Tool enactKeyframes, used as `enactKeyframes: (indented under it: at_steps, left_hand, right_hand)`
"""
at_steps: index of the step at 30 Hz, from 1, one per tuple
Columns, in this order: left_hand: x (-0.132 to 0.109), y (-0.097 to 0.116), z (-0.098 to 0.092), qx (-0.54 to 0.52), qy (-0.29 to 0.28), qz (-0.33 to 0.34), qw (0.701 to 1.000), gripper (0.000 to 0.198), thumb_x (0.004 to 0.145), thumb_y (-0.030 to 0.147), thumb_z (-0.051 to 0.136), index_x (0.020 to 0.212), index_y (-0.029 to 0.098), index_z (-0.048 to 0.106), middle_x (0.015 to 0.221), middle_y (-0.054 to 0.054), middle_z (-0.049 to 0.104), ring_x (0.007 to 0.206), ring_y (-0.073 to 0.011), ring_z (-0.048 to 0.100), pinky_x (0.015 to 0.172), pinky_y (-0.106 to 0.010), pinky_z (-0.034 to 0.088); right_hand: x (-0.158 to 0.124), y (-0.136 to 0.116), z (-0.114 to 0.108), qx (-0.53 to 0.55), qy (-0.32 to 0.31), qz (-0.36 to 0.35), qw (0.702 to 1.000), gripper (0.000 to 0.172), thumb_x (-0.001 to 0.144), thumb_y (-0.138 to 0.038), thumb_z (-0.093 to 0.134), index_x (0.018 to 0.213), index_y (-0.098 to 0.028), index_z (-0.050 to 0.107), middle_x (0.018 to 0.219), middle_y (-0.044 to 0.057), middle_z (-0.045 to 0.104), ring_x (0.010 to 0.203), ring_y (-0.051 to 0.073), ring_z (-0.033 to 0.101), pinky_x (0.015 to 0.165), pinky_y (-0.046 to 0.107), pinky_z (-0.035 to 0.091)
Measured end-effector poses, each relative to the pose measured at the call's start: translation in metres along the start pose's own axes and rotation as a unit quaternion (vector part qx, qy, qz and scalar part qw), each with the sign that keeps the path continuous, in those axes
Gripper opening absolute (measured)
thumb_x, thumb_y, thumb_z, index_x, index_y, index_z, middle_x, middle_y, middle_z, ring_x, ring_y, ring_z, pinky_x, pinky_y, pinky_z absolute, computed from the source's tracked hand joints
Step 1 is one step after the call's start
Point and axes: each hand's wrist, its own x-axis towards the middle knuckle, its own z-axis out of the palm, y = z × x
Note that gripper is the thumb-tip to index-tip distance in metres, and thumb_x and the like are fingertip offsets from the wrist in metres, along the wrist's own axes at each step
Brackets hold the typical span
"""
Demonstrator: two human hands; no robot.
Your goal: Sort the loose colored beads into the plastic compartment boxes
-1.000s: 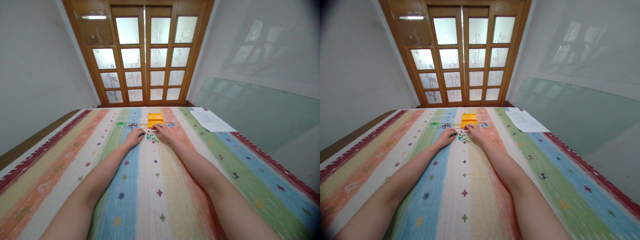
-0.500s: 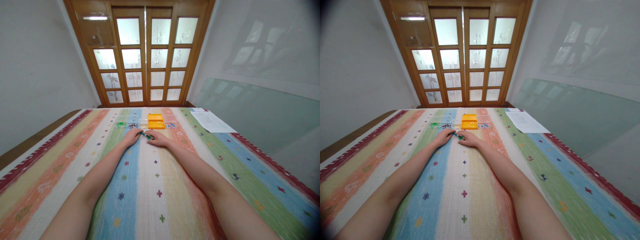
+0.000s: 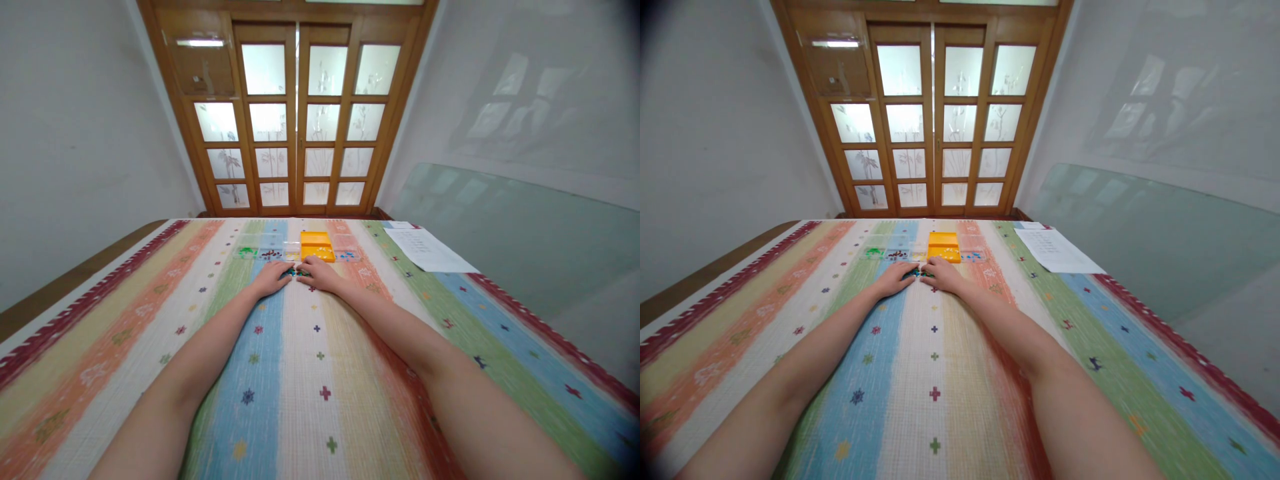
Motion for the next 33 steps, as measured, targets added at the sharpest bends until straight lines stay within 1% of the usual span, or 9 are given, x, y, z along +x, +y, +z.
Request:
enactKeyframes:
  at_steps: [4,8,12,15,21,24,27,30,33]
  left_hand:
    - [0.000,0.002,-0.003,-0.026,-0.004,0.020,0.999,0.046,0.098,0.032,0.058,0.143,0.023,0.062,0.143,-0.009,0.066,0.130,-0.0265,0.060,0.117,-0.046,0.043]
    - [0.002,0.007,-0.004,-0.050,-0.030,0.055,0.997,0.040,0.101,0.031,0.053,0.138,0.024,0.066,0.140,-0.007,0.068,0.130,-0.0240,0.060,0.117,-0.044,0.043]
    - [0.007,0.010,-0.001,-0.012,-0.054,0.073,0.996,0.045,0.104,0.037,0.049,0.146,0.025,0.060,0.154,-0.007,0.058,0.145,-0.0232,0.049,0.125,-0.043,0.032]
    - [0.009,0.009,0.001,0.025,-0.081,0.077,0.993,0.050,0.106,0.042,0.044,0.152,0.025,0.053,0.161,-0.007,0.050,0.152,-0.0227,0.041,0.128,-0.042,0.025]
    - [0.003,0.013,-0.001,0.051,-0.115,0.070,0.990,0.062,0.106,0.053,0.042,0.161,0.026,0.040,0.170,-0.011,0.035,0.158,-0.0263,0.031,0.128,-0.045,0.021]
    - [0.001,0.021,0.002,0.064,-0.111,0.051,0.991,0.066,0.106,0.058,0.041,0.163,0.026,0.036,0.171,-0.012,0.030,0.160,-0.0283,0.025,0.129,-0.050,0.014]
    - [0.003,0.033,0.007,0.071,-0.113,0.049,0.990,0.070,0.105,0.061,0.039,0.164,0.025,0.033,0.172,-0.014,0.027,0.161,-0.0292,0.021,0.130,-0.053,0.008]
    - [0.009,0.046,0.014,0.067,-0.119,0.058,0.989,0.072,0.105,0.063,0.038,0.165,0.024,0.032,0.172,-0.014,0.026,0.161,-0.0304,0.022,0.129,-0.054,0.010]
    - [0.013,0.056,0.020,0.065,-0.112,0.065,0.989,0.071,0.104,0.063,0.040,0.164,0.025,0.034,0.172,-0.014,0.027,0.160,-0.0308,0.023,0.129,-0.053,0.013]
  right_hand:
    - [-0.005,0.009,-0.001,0.018,-0.003,-0.010,1.000,0.029,0.101,-0.040,0.064,0.123,-0.025,0.074,0.116,0.009,0.064,0.110,0.025,0.058,0.099,0.037,0.045]
    - [-0.018,0.017,-0.009,0.046,-0.004,-0.002,0.999,0.029,0.099,-0.039,0.066,0.124,-0.025,0.074,0.117,0.009,0.065,0.111,0.025,0.059,0.099,0.037,0.046]
    - [-0.030,0.025,-0.019,0.065,-0.006,-0.001,0.998,0.037,0.094,-0.040,0.073,0.128,-0.026,0.072,0.127,0.011,0.065,0.118,0.027,0.059,0.104,0.039,0.046]
    - [-0.034,0.029,-0.021,0.066,0.003,0.014,0.998,0.033,0.096,-0.037,0.070,0.128,-0.026,0.072,0.127,0.010,0.065,0.119,0.027,0.059,0.105,0.040,0.045]
    - [-0.035,0.032,-0.018,0.062,0.020,0.026,0.998,0.026,0.102,-0.034,0.061,0.122,-0.025,0.074,0.121,0.010,0.068,0.115,0.025,0.060,0.102,0.037,0.045]
    - [-0.037,0.035,-0.020,0.055,0.048,0.060,0.996,0.025,0.105,-0.031,0.056,0.116,-0.023,0.076,0.115,0.010,0.071,0.110,0.024,0.061,0.098,0.036,0.045]
    - [-0.040,0.040,-0.023,0.046,0.065,0.079,0.994,0.021,0.102,-0.029,0.059,0.107,-0.021,0.077,0.109,0.010,0.072,0.105,0.024,0.063,0.093,0.034,0.045]
    - [-0.041,0.043,-0.023,0.035,0.056,0.089,0.994,0.015,0.097,-0.027,0.066,0.102,-0.020,0.078,0.104,0.009,0.072,0.100,0.023,0.063,0.089,0.032,0.044]
    - [-0.040,0.041,-0.023,0.021,0.065,0.118,0.991,0.017,0.098,-0.026,0.062,0.100,-0.019,0.078,0.102,0.009,0.072,0.097,0.022,0.063,0.086,0.031,0.044]
